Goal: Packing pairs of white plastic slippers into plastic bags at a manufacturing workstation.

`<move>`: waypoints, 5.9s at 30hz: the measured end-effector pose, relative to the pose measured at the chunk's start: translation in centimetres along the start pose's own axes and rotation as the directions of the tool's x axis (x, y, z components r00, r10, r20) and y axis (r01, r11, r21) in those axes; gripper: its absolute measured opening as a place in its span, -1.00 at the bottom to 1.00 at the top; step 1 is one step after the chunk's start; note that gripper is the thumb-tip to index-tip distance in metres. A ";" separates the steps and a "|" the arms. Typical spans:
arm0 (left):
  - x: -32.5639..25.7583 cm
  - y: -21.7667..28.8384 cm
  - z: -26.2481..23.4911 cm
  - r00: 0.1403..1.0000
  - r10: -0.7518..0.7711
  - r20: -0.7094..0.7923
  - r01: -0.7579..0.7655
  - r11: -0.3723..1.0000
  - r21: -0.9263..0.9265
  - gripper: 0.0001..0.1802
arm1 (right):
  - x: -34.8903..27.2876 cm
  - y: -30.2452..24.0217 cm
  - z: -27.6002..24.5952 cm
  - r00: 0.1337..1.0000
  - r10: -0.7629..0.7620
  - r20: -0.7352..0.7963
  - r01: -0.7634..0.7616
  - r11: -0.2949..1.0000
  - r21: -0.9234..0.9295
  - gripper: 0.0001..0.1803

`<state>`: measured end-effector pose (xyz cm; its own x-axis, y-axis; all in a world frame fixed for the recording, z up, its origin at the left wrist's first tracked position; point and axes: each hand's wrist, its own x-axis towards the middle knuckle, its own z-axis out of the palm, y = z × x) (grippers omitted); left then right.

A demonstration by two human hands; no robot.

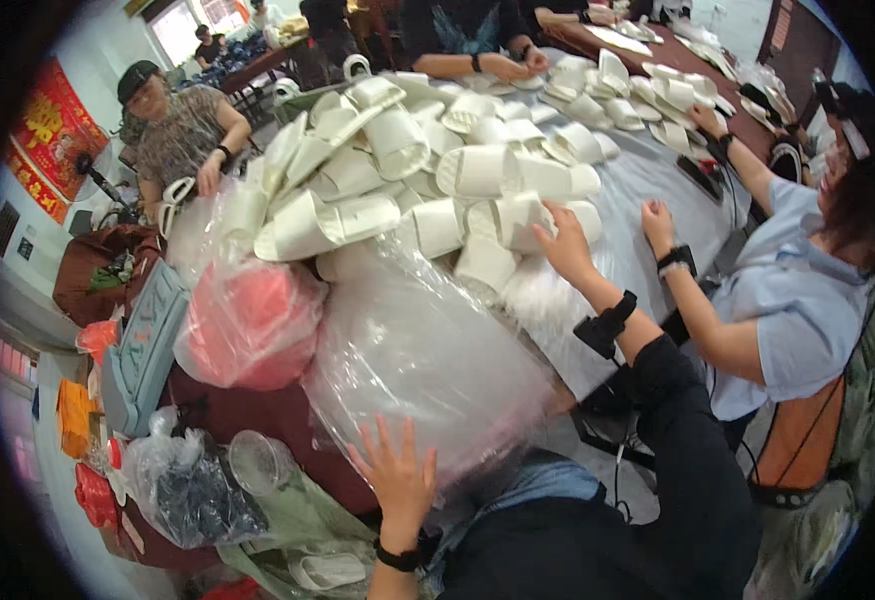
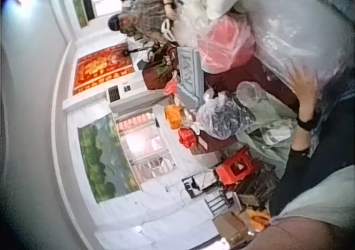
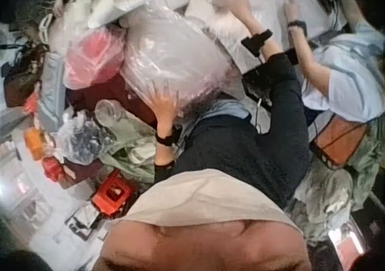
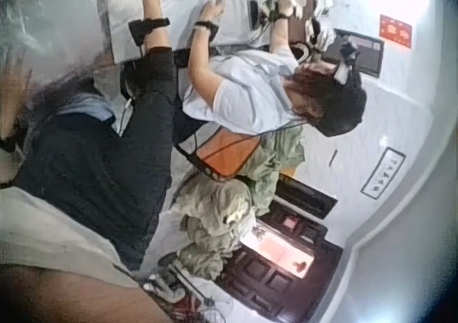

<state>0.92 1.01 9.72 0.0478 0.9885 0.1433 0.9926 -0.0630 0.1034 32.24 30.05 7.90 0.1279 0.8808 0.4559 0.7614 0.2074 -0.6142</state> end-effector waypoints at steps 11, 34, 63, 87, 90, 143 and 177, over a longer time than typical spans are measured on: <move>-1.8 -2.2 6.5 0.999 -0.014 0.041 0.018 0.994 -0.108 -0.38 | 4.0 -1.5 3.1 0.919 0.335 0.209 -0.394 0.730 0.559 -0.38; -1.9 -2.3 7.1 0.997 -0.039 -0.062 0.037 0.999 -0.029 -0.38 | 2.5 -8.4 -0.5 0.816 0.349 0.462 -0.577 0.548 0.605 -0.39; -1.8 -1.9 8.8 0.997 -0.029 -0.067 0.017 0.984 -0.176 -0.43 | -2.9 -8.3 1.2 0.709 0.406 0.576 -0.704 0.371 0.605 -0.70; -1.1 -1.3 6.6 0.997 -0.006 -0.077 -0.001 0.996 -0.090 -0.44 | -4.1 -12.5 -1.7 0.820 0.184 0.542 -0.572 0.313 0.758 -0.71; -0.8 -1.4 6.5 0.998 -0.013 -0.064 0.005 0.993 -0.114 -0.45 | -4.2 -14.2 -2.8 0.798 0.183 0.574 -0.598 0.366 0.713 -0.68; 4.0 -2.4 -0.1 0.955 0.008 -0.296 -0.216 0.704 -0.676 -0.59 | -18.4 -18.8 -14.1 -0.098 -0.027 0.995 -0.995 0.033 -0.098 -0.47; -0.6 5.3 -3.1 0.941 0.232 -0.245 -0.331 0.775 -0.538 -0.56 | -20.0 -16.8 -4.7 0.570 -0.338 0.749 -0.768 -0.543 0.340 -0.52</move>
<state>5.82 -0.35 13.20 0.2482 0.8823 0.4001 0.6941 -0.4500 0.5619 19.85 6.98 12.16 -0.6603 0.7508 -0.0146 -0.7274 -0.6443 -0.2360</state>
